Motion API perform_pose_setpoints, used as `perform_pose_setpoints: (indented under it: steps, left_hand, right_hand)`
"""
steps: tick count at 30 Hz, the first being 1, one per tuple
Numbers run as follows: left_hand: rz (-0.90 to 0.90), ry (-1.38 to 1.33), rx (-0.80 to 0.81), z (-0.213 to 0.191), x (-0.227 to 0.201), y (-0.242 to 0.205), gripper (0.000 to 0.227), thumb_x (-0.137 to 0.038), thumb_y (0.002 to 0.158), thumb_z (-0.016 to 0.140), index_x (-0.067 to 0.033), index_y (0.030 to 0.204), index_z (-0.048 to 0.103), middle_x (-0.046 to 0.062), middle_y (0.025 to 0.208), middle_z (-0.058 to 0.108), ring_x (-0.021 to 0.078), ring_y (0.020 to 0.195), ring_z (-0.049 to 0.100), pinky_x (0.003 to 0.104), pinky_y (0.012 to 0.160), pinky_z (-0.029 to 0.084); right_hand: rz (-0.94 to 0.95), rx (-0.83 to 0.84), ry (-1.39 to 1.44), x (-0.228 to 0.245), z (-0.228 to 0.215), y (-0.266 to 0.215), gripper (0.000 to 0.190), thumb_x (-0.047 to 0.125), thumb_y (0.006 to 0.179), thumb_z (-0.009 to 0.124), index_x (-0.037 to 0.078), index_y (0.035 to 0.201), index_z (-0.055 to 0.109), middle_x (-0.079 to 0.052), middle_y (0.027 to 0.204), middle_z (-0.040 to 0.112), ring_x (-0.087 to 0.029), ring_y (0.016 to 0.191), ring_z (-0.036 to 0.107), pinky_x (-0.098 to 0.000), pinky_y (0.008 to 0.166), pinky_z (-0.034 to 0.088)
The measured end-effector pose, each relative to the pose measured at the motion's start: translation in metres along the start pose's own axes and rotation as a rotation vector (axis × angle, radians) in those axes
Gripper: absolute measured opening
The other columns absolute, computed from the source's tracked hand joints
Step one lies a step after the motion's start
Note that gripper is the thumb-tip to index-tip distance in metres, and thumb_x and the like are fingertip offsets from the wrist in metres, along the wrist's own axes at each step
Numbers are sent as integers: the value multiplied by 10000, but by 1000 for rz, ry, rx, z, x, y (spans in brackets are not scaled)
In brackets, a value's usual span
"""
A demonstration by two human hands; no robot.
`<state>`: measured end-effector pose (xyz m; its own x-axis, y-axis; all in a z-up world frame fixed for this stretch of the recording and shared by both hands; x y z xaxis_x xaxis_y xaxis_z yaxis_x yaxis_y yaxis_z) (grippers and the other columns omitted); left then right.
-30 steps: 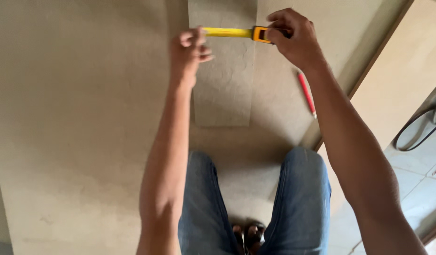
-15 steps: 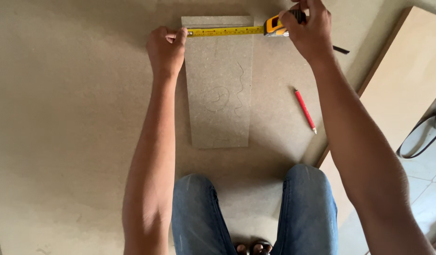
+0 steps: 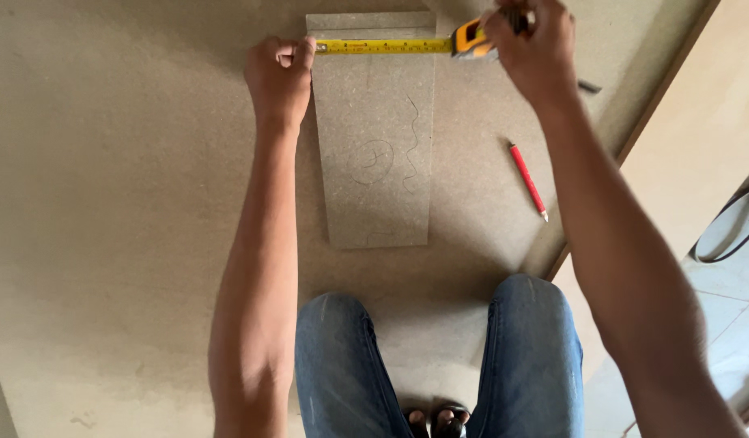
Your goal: The person measures and marks a rectangular piece of plywood with a tape measure and pencil. They then use a circular saw to cut the plywood along the marked lines, separating it into smaller strips. The person repeats this process on another piece of plywood, measuring, marking, and cutting it into strips.
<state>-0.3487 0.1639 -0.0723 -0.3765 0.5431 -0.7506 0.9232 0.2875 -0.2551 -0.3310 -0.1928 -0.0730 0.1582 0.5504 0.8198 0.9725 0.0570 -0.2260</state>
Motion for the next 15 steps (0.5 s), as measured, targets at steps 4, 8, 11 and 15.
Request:
perform_pose_setpoints:
  steps: [4, 8, 11, 15]
  left_hand:
    - [73, -171, 111, -12, -46, -76, 133, -184, 1028, 652, -68, 1015, 715, 68, 1005, 718, 105, 786, 646, 257, 666, 569]
    - [43, -39, 299, 2, -63, -163, 206, -227, 1030, 655, -50, 1135, 650, 99, 1138, 689, 205, 996, 714, 349, 871, 628]
    - [-26, 167, 59, -16, -43, -202, 476, -241, 987, 710, -4, 1362, 536, 226, 1326, 570, 404, 1246, 559, 524, 1011, 497]
    - [-239, 382, 146, -16, -12, -246, 796, -327, 954, 701, -6, 1535, 263, 319, 1500, 354, 507, 1379, 363, 605, 1064, 392]
  right_hand:
    - [266, 338, 31, 43, 6, -72, 229, 84, 955, 727, 75, 1163, 629, -101, 1069, 724, -149, 822, 694, -305, 745, 650]
    - [-154, 188, 90, 70, 21, -140, 451, 92, 906, 783, 35, 1302, 576, -162, 1133, 695, -254, 998, 727, -414, 875, 614]
    - [-22, -23, -113, 61, 34, -186, 496, 138, 939, 756, 55, 1381, 547, -215, 1233, 612, -325, 1066, 663, -467, 928, 587]
    - [21, -96, -294, 51, 49, -235, 632, 161, 897, 748, 9, 1449, 480, -268, 1359, 486, -443, 1254, 484, -571, 1044, 435]
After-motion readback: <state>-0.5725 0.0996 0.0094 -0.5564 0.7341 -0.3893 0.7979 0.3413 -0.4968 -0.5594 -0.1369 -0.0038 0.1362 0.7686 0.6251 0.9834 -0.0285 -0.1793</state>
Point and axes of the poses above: each hand's wrist, its own y-axis towards the middle knuckle, its own z-axis out of the palm, x = y × z, the point moved 2 cm from there along y, towards the middle knuckle
